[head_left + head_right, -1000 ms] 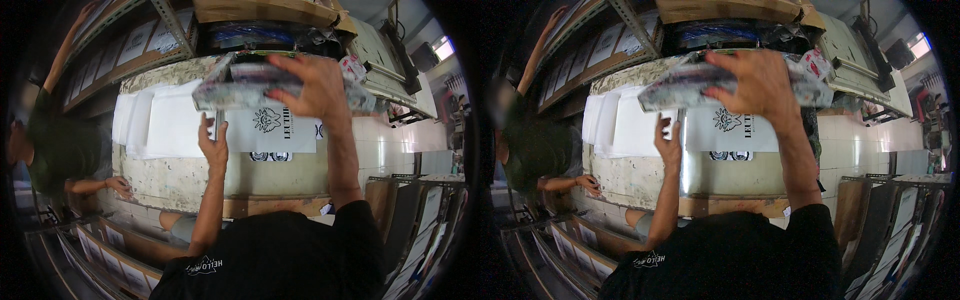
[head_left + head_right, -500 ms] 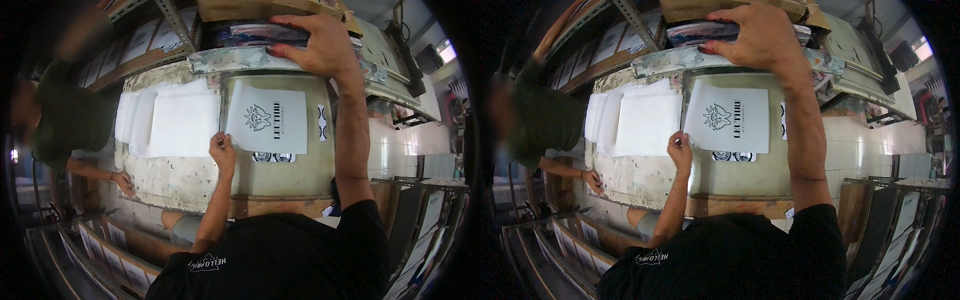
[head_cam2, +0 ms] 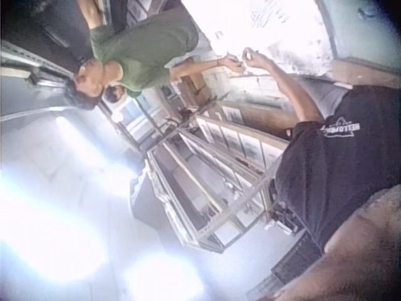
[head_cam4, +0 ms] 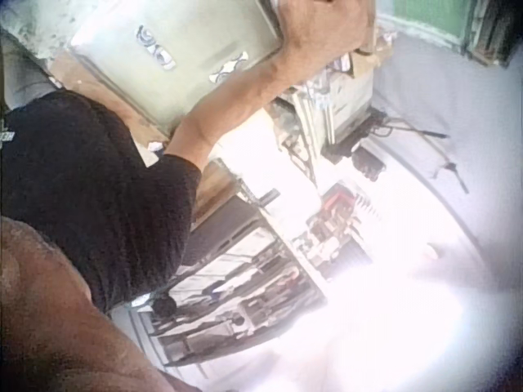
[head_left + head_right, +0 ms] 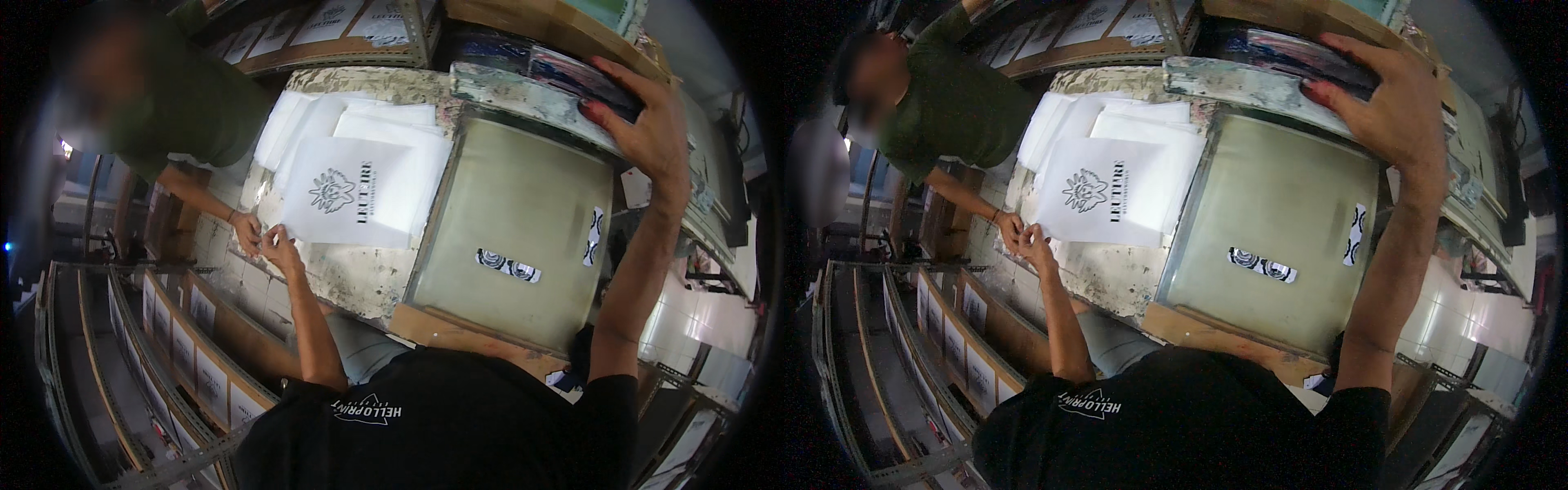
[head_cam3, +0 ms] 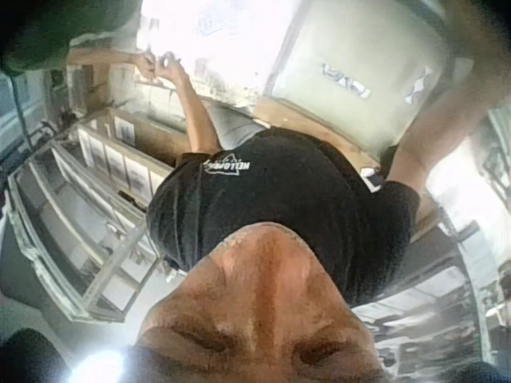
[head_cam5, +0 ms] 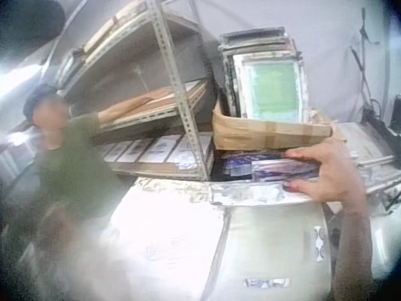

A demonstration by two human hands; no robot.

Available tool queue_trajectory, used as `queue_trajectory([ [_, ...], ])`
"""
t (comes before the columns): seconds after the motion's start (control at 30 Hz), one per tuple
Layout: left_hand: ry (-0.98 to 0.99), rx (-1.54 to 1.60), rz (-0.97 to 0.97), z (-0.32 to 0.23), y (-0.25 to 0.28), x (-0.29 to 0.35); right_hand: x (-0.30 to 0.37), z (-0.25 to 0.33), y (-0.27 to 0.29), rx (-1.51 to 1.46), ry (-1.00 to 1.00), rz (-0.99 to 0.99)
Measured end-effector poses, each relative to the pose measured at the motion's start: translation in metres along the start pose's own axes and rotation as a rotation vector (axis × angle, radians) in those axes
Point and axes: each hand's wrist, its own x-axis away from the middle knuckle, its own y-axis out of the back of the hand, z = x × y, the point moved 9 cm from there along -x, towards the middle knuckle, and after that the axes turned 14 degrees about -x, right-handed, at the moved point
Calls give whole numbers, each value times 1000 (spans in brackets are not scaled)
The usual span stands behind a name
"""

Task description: The person performs screen printing on white paper sheets using a squeegee and a screen frame. They repeatedly place a sheet under the frame, pull ink across the screen to transfer a logo, and remove the printed sheet. Another person assists by stacking the finished prints.

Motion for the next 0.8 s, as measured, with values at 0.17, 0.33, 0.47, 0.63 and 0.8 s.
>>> queue_trajectory([
  [0.17, -82, -448, -310, 60, 74, -47, 1, -2, -4, 11, 35, -8],
  [0.33, -485, -576, -598, -15, 27, 5, -2, 1, -4, -6, 11, 31],
  [0.47, -959, -496, 1, -126, -113, 126, -1, 1, 0, 11, 29, 23],
  [0.63, -842, -526, 441, -102, -188, 181, -2, 5, -2, -60, -17, 20],
  [0.8, -768, -331, 301, -134, -192, 165, -4, 4, 2, 31, 29, 12],
])
